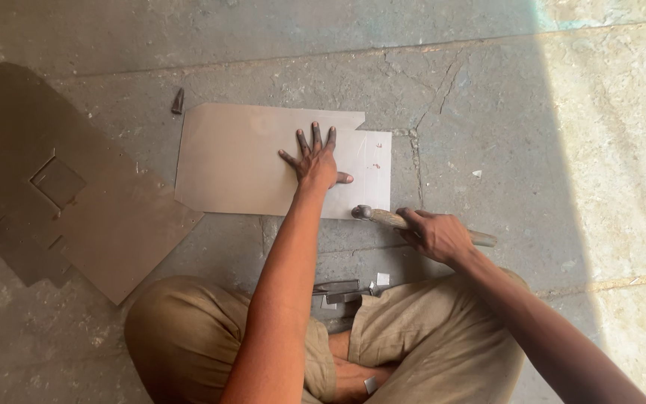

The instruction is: The person sits on the floor and uses a hammer and a metal punch to create holes in a flat metal sheet. They repeatedly position the punch on the metal and strike it with the hammer, occasionally flipping the sheet to work on different areas.

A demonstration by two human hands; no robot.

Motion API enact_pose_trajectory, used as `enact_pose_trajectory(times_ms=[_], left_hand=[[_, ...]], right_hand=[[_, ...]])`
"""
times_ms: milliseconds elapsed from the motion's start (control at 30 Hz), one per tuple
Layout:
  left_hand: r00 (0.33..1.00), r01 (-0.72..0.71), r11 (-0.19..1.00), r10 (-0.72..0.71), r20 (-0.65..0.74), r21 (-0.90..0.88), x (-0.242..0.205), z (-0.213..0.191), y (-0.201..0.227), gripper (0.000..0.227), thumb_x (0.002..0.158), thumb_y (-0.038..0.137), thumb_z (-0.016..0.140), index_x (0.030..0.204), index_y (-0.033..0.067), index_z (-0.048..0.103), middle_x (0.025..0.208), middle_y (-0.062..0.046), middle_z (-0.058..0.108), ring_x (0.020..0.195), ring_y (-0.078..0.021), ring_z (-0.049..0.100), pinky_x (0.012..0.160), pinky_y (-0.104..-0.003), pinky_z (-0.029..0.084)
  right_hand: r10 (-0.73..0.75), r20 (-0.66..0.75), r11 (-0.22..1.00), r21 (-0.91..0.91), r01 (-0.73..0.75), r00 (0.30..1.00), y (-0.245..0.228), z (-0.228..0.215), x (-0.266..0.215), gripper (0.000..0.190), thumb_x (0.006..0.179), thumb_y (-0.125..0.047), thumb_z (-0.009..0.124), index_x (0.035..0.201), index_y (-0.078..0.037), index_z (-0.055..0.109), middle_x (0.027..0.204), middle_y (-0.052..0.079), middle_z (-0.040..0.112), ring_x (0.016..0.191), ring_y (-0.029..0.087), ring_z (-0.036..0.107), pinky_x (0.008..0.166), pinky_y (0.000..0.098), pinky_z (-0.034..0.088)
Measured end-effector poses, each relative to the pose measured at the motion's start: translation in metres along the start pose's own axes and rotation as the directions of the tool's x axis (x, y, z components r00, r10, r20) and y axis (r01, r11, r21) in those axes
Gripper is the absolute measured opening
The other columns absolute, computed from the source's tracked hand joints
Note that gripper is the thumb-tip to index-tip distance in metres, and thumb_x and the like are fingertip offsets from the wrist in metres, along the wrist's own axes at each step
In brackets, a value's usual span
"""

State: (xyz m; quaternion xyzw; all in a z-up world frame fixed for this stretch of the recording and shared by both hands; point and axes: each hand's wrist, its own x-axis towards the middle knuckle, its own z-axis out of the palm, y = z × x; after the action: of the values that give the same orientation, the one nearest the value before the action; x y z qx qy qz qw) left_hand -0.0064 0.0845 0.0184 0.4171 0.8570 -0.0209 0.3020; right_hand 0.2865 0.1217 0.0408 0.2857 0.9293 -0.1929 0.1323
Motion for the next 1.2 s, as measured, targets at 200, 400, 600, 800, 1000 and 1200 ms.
enact_pose_trajectory(times_ms=[200, 400, 600, 800, 1000, 1200], left_hand=[[0.989, -0.11, 0.993, 0.114, 0.09, -0.048, 0.003, -0.034, -0.04, 0.092, 0.076, 0.042, 0.087, 0.155, 0.0306, 0.041, 0.162, -0.006, 0.033, 0.149, -0.0305, 0.033, 0.12, -0.055, 0.032], [0.934, 0.329, 0.928, -0.348, -0.086, -0.177, -0.036, -0.093, -0.173, 0.038, 0.099, 0.034, 0.07, 0.119, 0.0022, 0.072, 0.12, -0.02, 0.073, 0.108, -0.0362, 0.07, 0.092, -0.045, 0.057], [0.697, 0.617, 0.646, -0.714, -0.07, -0.45, -0.049, -0.048, -0.245, 0.046, 0.086, 0.013, 0.074, 0.13, 0.008, 0.059, 0.144, -0.018, 0.049, 0.127, -0.0388, 0.053, 0.097, -0.046, 0.053], [0.61, 0.643, 0.556, -0.788, -0.086, -0.527, -0.023, -0.027, -0.245, 0.045, 0.088, 0.012, 0.072, 0.131, 0.0021, 0.06, 0.151, -0.014, 0.042, 0.135, -0.0372, 0.044, 0.103, -0.045, 0.052], [0.779, 0.421, 0.581, -0.626, -0.05, -0.697, -0.012, -0.034, -0.215, 0.055, 0.083, 0.01, 0.079, 0.131, -0.001, 0.055, 0.133, -0.023, 0.058, 0.12, -0.034, 0.061, 0.102, -0.044, 0.054], [0.873, 0.156, 0.454, -0.48, -0.093, -0.877, -0.038, -0.051, -0.171, 0.036, 0.083, 0.007, 0.078, 0.117, 0.0004, 0.067, 0.117, -0.02, 0.073, 0.108, -0.0292, 0.072, 0.097, -0.042, 0.055]], right_hand=[[0.024, 0.077, 0.999, -0.048, -0.02, 0.997, 0.005, 0.007, -0.006, 0.044, 0.096, -0.044, 0.057, 0.135, -0.023, 0.05, 0.11, 0.011, 0.072, 0.074, 0.035, 0.072, 0.063, 0.0469, 0.058], [0.256, 0.287, 0.965, -0.129, -0.227, 0.923, 0.04, -0.017, -0.008, 0.049, 0.096, -0.051, 0.059, 0.13, -0.016, 0.057, 0.1, 0.016, 0.076, 0.09, 0.036, 0.075, 0.079, 0.0479, 0.059], [0.4, 0.233, 0.897, -0.298, -0.327, 0.886, 0.039, -0.037, -0.035, 0.055, 0.096, -0.063, 0.059, 0.121, -0.014, 0.07, 0.105, 0.014, 0.079, 0.1, 0.033, 0.074, 0.085, 0.0492, 0.058], [0.201, -0.289, 0.977, -0.014, -0.214, 0.936, 0.009, -0.019, -0.067, 0.028, 0.101, -0.037, 0.066, 0.119, -0.018, 0.073, 0.115, 0.01, 0.075, 0.099, 0.035, 0.071, 0.082, 0.0476, 0.057], [0.039, 0.079, 0.985, 0.162, -0.052, 0.996, -0.064, 0.012, -0.055, 0.035, 0.093, -0.034, 0.069, 0.12, -0.012, 0.068, 0.113, 0.01, 0.073, 0.09, 0.029, 0.074, 0.079, 0.0411, 0.062], [-0.078, 0.14, 0.994, 0.087, 0.066, 0.987, -0.135, 0.039, -0.034, 0.048, 0.095, -0.032, 0.064, 0.14, -0.016, 0.054, 0.149, 0.016, 0.051, 0.102, 0.034, 0.069, 0.078, 0.0436, 0.062]])
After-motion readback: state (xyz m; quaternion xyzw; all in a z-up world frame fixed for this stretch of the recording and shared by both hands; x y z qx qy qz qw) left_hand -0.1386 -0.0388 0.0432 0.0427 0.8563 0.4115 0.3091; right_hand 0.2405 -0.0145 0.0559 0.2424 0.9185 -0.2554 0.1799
